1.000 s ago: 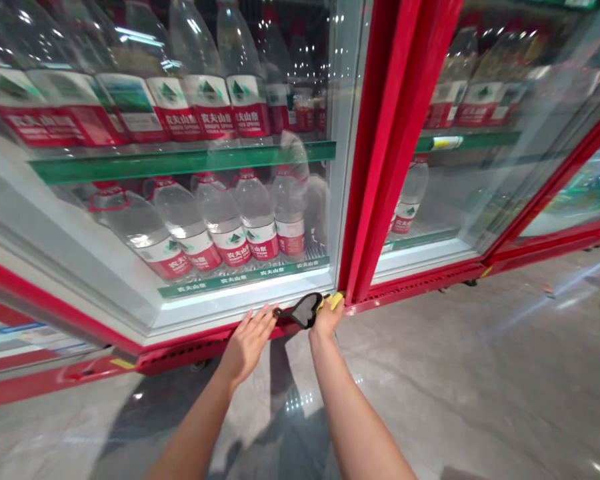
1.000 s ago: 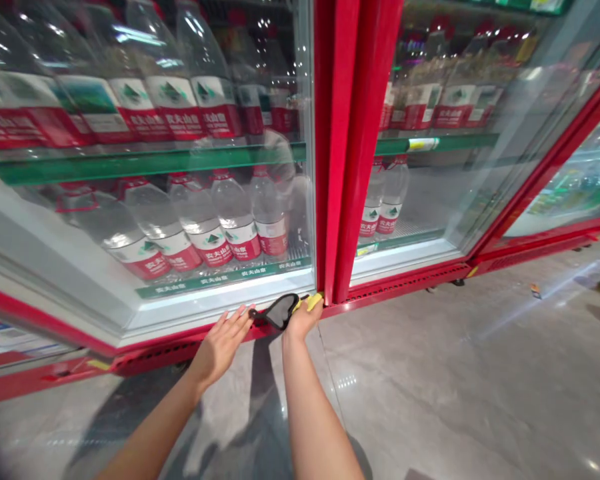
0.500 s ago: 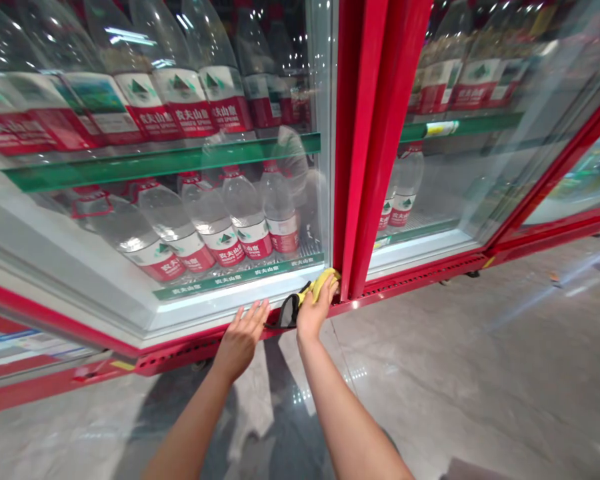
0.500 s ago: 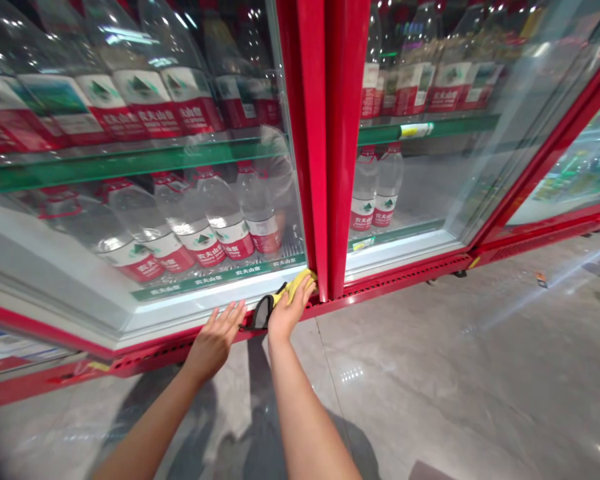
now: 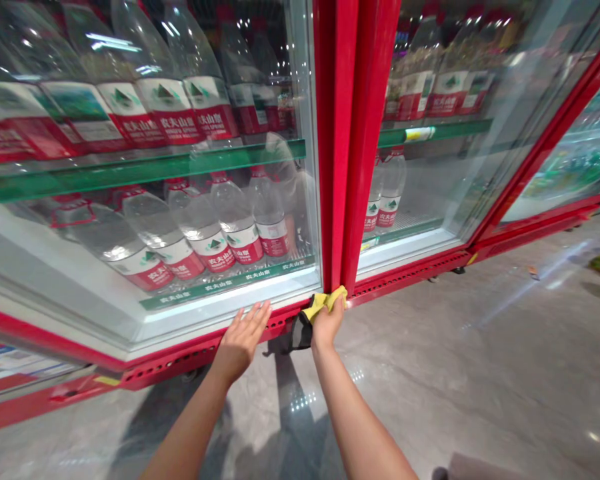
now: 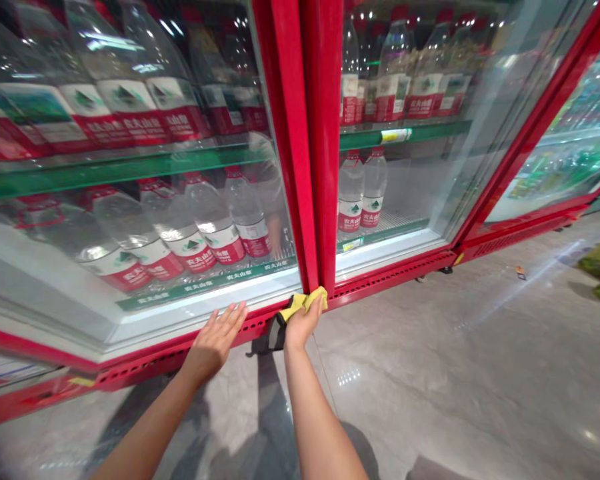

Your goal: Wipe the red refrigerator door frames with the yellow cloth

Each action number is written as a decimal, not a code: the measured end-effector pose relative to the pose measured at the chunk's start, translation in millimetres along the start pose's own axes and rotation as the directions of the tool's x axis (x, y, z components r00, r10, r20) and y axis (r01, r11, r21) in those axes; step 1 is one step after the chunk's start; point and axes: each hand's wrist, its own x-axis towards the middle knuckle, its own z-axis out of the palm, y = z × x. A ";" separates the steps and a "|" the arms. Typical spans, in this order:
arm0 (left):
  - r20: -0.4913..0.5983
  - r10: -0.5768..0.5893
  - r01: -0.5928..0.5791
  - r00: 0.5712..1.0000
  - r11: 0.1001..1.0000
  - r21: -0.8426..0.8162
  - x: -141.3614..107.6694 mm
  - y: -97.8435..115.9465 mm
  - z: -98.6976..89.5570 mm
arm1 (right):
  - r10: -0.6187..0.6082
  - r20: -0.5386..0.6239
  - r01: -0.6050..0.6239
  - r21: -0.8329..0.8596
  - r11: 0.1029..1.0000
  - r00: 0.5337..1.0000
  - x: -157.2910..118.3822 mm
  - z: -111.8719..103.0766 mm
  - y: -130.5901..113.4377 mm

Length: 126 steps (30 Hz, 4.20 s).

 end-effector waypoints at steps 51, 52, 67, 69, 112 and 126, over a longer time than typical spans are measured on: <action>0.252 -0.217 0.190 0.943 0.974 0.126 -21.8 -16.3 -25.0 | -0.278 0.403 0.333 -0.073 0.940 0.872 -78.1 34.0 -43.0; 0.249 -0.220 0.195 0.943 0.973 0.121 -22.0 -15.8 -24.0 | -0.302 0.438 0.373 -0.082 0.924 0.846 -80.6 31.6 -37.4; 0.234 -0.247 0.217 0.940 0.965 0.147 -32.9 -16.0 -21.8 | -0.491 0.474 0.618 -0.154 0.771 0.731 -38.7 17.2 -38.5; 0.250 -0.242 0.214 0.937 0.968 0.135 -38.6 -16.3 -20.6 | -0.491 0.471 0.626 -0.185 0.757 0.733 -32.2 10.5 -26.7; 0.106 -0.680 0.660 0.725 0.731 0.171 -118.2 -29.0 -49.4 | -0.618 0.786 0.983 0.123 0.140 -0.010 -39.8 11.0 -71.8; 0.170 -0.834 0.803 0.525 0.552 0.223 -146.5 -31.3 -53.3 | -0.651 0.652 0.915 0.356 -0.191 -0.390 -55.3 47.7 -111.0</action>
